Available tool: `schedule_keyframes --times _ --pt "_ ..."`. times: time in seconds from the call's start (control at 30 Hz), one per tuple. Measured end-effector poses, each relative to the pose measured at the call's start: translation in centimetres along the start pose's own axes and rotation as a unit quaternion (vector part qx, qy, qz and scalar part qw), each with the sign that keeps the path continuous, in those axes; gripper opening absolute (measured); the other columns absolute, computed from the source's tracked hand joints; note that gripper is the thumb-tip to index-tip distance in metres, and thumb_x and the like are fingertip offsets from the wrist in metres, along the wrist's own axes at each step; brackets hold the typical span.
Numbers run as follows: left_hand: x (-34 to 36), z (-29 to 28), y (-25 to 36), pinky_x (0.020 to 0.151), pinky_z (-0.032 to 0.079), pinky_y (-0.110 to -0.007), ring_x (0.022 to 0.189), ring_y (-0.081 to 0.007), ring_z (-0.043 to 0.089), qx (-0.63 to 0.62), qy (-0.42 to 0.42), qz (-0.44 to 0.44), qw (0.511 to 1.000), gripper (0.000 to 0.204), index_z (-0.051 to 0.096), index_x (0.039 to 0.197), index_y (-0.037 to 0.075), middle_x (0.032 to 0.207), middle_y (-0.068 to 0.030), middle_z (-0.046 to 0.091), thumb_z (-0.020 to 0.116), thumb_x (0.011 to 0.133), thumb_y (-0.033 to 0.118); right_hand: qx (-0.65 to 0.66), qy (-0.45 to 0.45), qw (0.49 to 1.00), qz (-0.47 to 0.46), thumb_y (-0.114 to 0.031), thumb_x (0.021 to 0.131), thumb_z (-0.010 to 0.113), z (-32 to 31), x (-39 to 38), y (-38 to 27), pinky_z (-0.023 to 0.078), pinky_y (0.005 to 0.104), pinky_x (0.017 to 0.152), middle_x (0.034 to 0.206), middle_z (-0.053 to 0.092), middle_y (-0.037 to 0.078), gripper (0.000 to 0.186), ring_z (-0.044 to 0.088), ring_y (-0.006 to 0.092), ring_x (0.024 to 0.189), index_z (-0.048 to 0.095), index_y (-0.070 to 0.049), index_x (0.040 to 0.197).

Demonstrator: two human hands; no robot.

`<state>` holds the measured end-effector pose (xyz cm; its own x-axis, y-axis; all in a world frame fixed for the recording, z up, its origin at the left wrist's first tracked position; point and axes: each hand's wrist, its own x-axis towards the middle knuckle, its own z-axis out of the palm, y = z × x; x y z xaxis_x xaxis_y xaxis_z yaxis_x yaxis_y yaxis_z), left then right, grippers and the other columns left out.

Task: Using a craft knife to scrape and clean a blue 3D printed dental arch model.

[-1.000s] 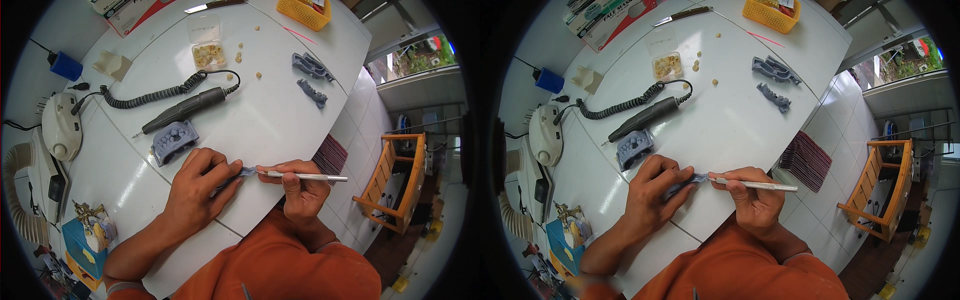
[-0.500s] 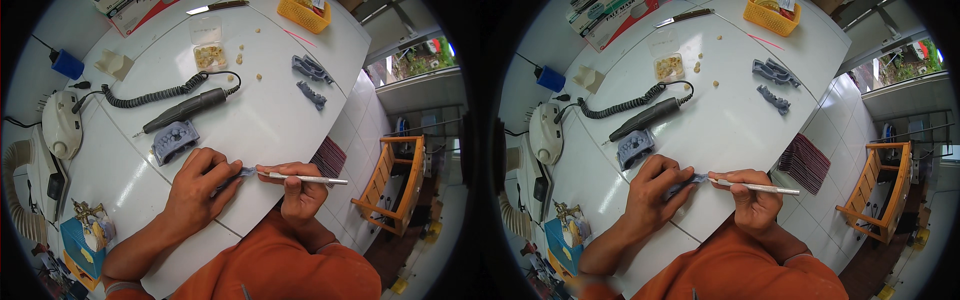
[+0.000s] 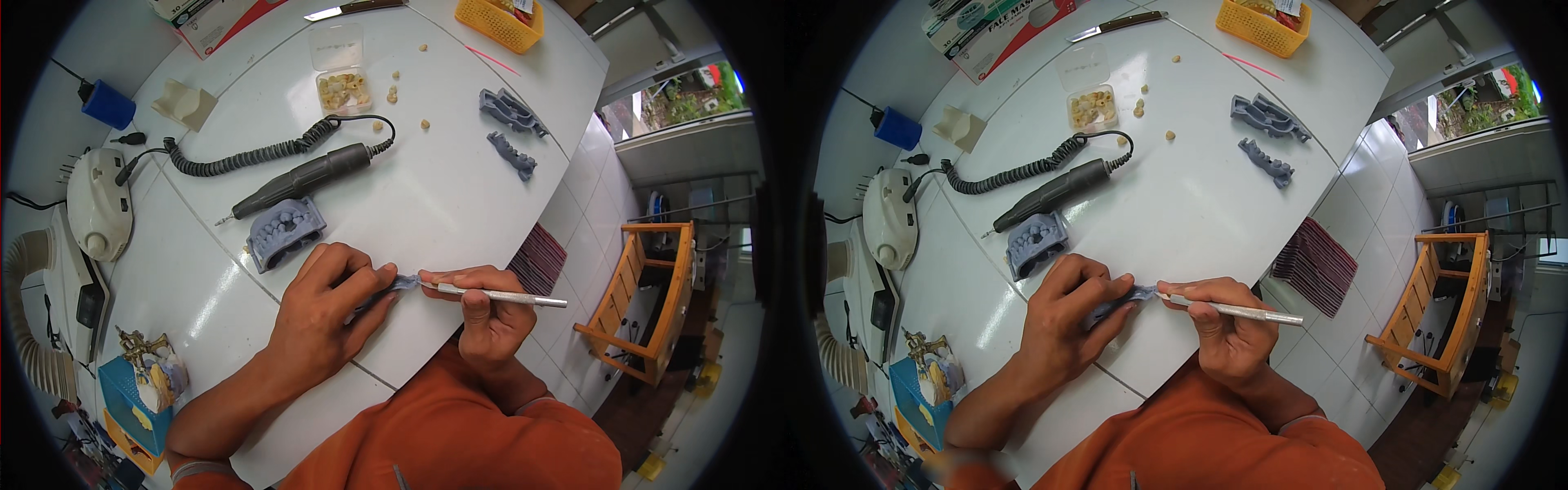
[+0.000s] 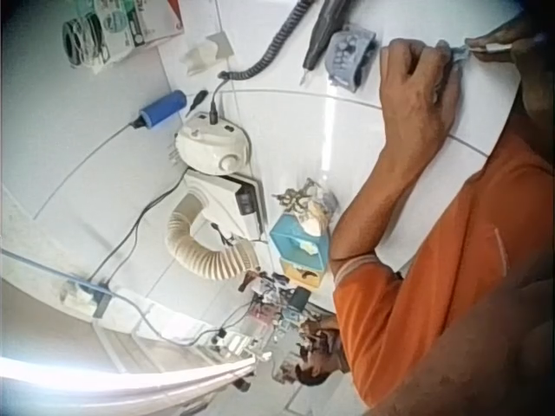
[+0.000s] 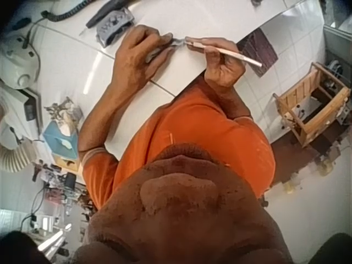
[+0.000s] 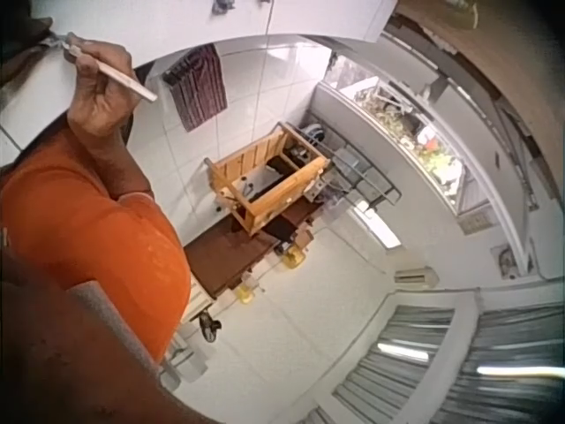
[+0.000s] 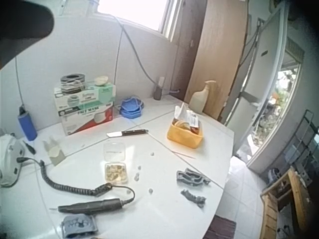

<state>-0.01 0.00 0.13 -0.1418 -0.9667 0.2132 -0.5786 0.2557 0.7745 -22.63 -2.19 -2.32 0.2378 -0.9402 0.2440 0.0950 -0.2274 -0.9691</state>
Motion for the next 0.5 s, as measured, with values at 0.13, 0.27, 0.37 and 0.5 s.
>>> schedule_keyframes --times 0.13,0.27,0.37,0.5 --pt "0.0 0.05 -0.04 0.073 0.051 -0.039 0.087 -0.0265 0.062 0.0 0.0 0.001 1.0 0.035 0.078 0.112 0.003 0.097 -0.0099 0.062 0.09 0.08 0.001 -0.023 -0.008 1.0 -0.013 -0.012 0.112 0.062 -0.13 0.07 -0.1 0.068 0.0387 0.092 0.105 0.076 0.02 0.018 0.08 0.0322 0.108 0.064 0.006 0.115" --pt "-0.01 0.11 0.0 0.071 0.051 -0.038 0.086 -0.026 0.061 0.001 0.006 0.002 1.0 0.034 0.078 0.111 0.003 0.096 -0.01 0.062 0.091 0.079 0.001 -0.05 -0.016 0.998 -0.034 -0.011 0.111 0.064 -0.26 0.04 0.13 0.068 0.0388 0.091 0.105 0.077 0.02 0.019 0.08 0.0326 0.106 0.066 0.007 0.115" --pt "0.17 0.05 0.06 0.071 0.051 -0.038 0.085 -0.0256 0.061 0.006 0.003 0.01 1.0 0.035 0.078 0.111 0.003 0.096 -0.0101 0.062 0.091 0.079 0.001 -0.071 -0.017 0.995 -0.06 -0.011 0.111 0.064 -0.3 0.04 0.21 0.068 0.0394 0.09 0.105 0.077 0.019 0.018 0.081 0.0337 0.105 0.066 0.006 0.114" --pt "0.03 -0.03 -0.08 0.07 0.051 -0.038 0.085 -0.0255 0.061 0.007 0.006 0.006 1.0 0.035 0.078 0.111 0.003 0.096 -0.0101 0.062 0.091 0.079 0.001 -0.095 -0.021 0.993 -0.066 -0.011 0.11 0.065 -0.26 0.08 0.17 0.068 0.0399 0.089 0.105 0.076 0.018 0.018 0.081 0.0343 0.105 0.066 0.007 0.114"
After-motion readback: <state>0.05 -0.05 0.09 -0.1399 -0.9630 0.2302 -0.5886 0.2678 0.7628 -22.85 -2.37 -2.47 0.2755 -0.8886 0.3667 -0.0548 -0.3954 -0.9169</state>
